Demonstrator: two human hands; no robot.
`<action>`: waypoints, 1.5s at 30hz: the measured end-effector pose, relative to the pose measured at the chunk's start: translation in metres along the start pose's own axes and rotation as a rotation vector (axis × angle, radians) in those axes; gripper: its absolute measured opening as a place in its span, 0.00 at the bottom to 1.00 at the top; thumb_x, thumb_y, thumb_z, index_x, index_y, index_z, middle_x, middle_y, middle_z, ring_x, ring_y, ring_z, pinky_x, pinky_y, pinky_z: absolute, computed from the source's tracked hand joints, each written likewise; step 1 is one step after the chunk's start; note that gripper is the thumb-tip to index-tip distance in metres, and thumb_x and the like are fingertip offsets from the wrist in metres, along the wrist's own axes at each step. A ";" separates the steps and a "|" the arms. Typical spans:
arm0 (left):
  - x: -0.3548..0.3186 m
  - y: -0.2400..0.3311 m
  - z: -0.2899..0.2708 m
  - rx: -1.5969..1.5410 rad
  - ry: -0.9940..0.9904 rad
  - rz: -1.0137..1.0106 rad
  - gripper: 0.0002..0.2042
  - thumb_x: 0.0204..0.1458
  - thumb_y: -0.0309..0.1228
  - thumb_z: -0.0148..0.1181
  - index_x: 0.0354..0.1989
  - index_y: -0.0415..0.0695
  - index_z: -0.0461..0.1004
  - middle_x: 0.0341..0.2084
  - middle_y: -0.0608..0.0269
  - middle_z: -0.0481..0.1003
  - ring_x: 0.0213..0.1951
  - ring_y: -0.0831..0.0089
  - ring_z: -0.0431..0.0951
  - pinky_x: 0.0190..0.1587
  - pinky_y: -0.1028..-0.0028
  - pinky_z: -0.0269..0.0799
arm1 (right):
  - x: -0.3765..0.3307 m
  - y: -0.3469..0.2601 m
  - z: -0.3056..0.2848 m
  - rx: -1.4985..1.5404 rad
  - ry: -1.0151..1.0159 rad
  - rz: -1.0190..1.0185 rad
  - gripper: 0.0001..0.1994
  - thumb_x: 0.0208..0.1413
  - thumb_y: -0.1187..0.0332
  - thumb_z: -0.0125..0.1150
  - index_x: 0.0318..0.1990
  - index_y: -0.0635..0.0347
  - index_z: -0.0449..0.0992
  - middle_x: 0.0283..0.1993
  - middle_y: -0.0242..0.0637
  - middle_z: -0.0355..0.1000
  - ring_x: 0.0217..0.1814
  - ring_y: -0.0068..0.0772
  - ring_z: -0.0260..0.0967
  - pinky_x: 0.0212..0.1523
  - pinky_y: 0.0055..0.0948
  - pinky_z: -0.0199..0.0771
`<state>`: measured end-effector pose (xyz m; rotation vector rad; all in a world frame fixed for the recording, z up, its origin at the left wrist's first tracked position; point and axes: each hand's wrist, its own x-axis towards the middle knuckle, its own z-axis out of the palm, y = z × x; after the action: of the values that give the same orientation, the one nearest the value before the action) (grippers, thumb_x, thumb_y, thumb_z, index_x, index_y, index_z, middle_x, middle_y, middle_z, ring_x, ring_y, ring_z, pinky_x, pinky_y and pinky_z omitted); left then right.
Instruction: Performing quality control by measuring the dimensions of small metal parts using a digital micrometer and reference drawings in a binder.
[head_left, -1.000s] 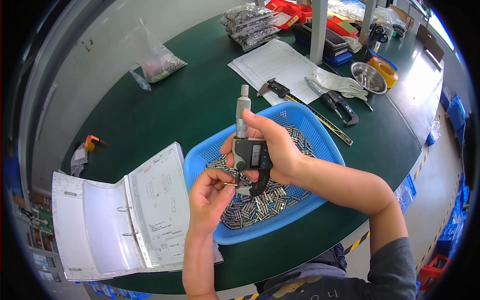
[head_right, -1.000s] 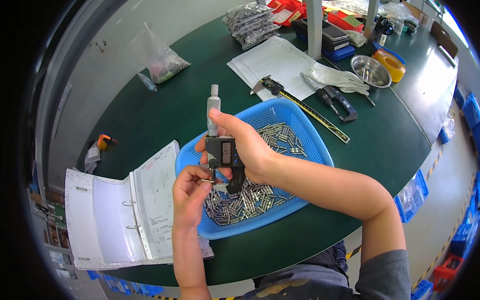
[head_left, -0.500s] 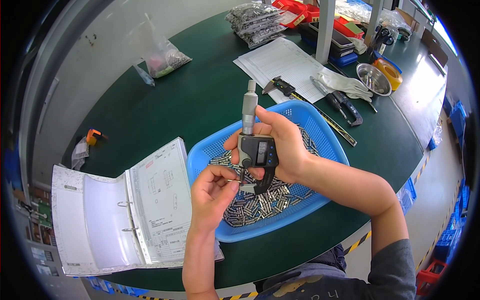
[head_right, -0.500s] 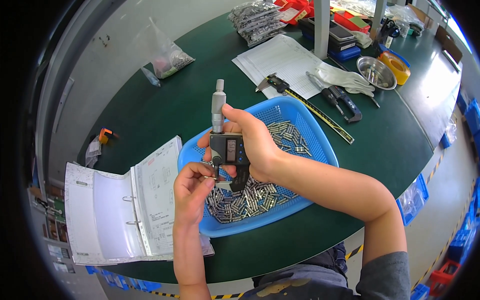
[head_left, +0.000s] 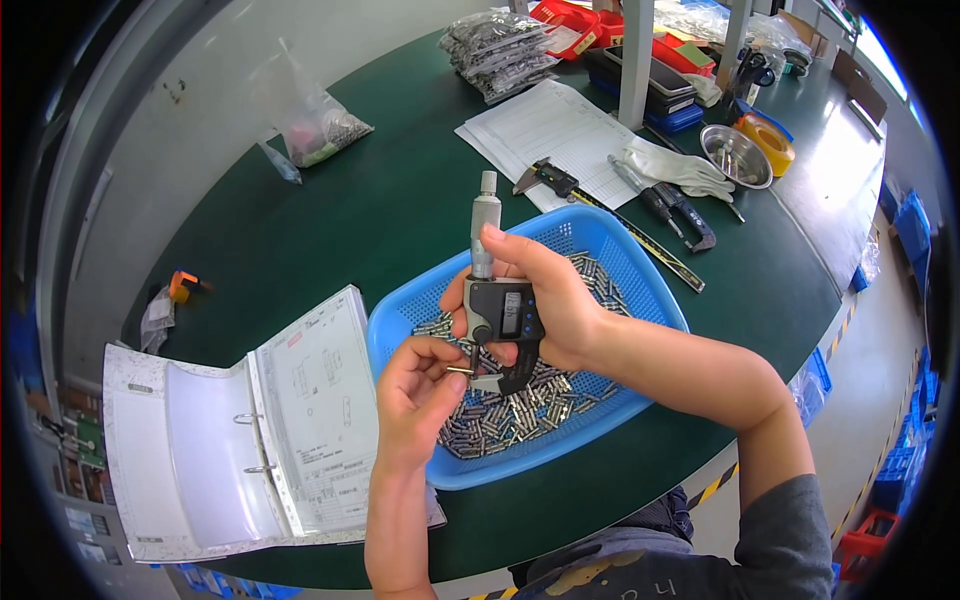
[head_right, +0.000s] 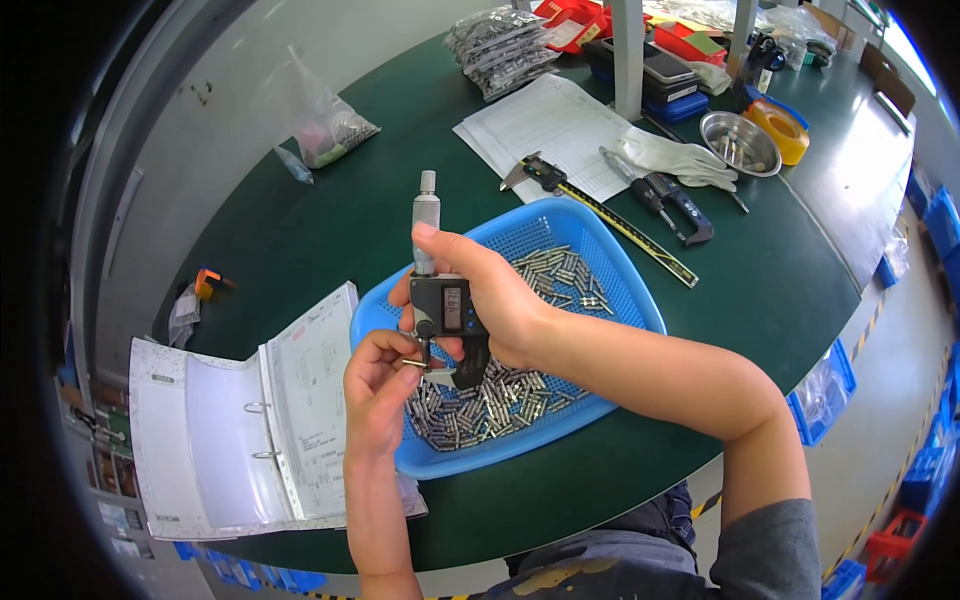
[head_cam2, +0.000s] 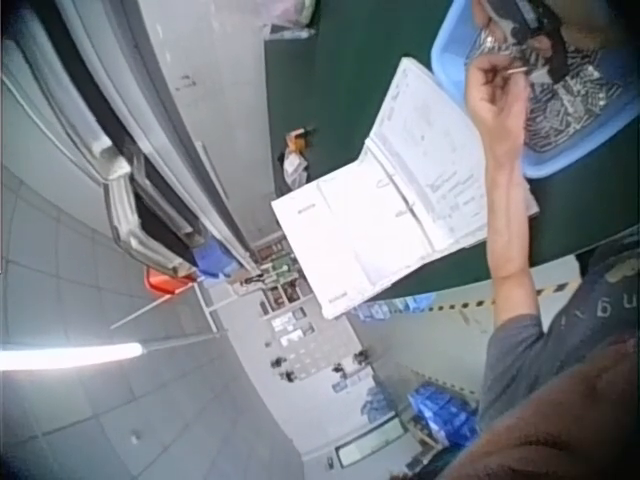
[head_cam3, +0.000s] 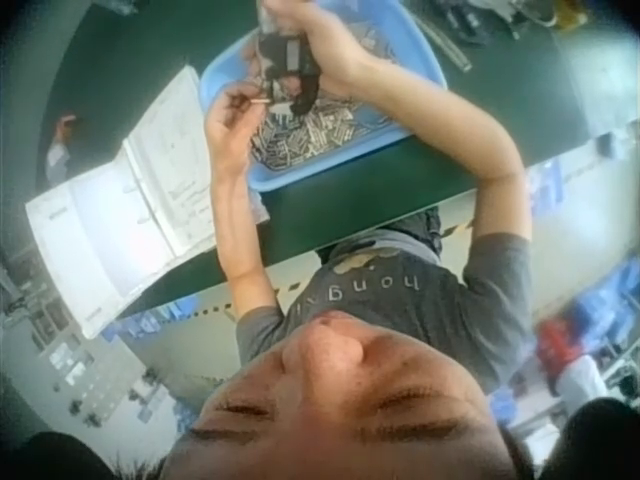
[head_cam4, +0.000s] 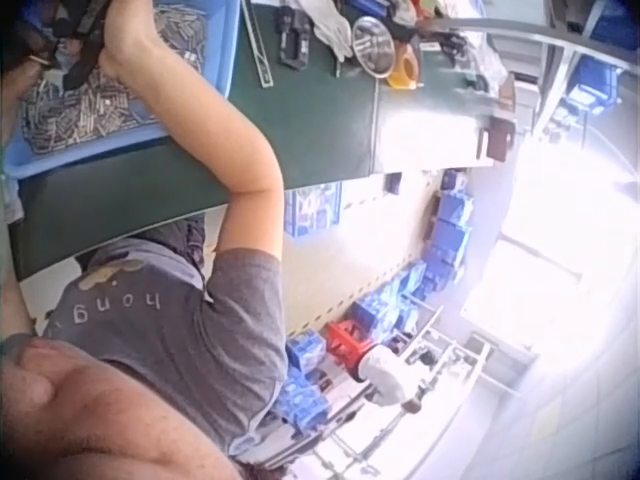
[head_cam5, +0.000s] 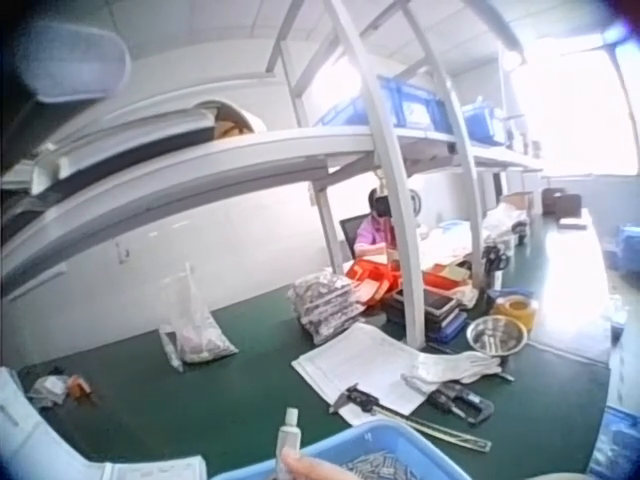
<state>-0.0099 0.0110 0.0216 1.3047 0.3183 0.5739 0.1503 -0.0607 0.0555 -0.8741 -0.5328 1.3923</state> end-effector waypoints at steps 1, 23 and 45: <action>0.000 0.000 0.001 -0.001 -0.006 0.003 0.08 0.43 0.18 0.51 0.34 0.36 0.63 0.30 0.62 0.68 0.35 0.79 0.68 0.39 0.81 0.64 | 0.000 0.000 0.000 -0.010 0.008 -0.004 0.30 0.50 0.43 0.35 0.31 0.66 0.71 0.23 0.39 0.69 0.12 0.25 0.60 0.15 0.19 0.60; -0.002 -0.001 -0.008 -0.001 0.086 -0.048 0.08 0.43 0.18 0.53 0.33 0.38 0.65 0.29 0.66 0.68 0.32 0.82 0.68 0.36 0.83 0.64 | 0.006 0.004 0.001 0.081 -0.003 0.066 0.27 0.48 0.48 0.36 0.34 0.69 0.68 0.28 0.45 0.68 0.15 0.33 0.63 0.19 0.26 0.66; 0.006 -0.005 -0.002 -0.137 0.087 -0.004 0.05 0.42 0.20 0.53 0.29 0.38 0.66 0.25 0.68 0.66 0.26 0.86 0.66 0.28 0.86 0.62 | -0.001 0.003 0.001 0.098 -0.032 -0.040 0.21 0.43 0.63 0.36 0.40 0.71 0.65 0.31 0.49 0.68 0.19 0.41 0.66 0.26 0.34 0.70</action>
<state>-0.0047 0.0155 0.0167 1.1490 0.3467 0.6392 0.1479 -0.0613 0.0540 -0.7601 -0.4998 1.3865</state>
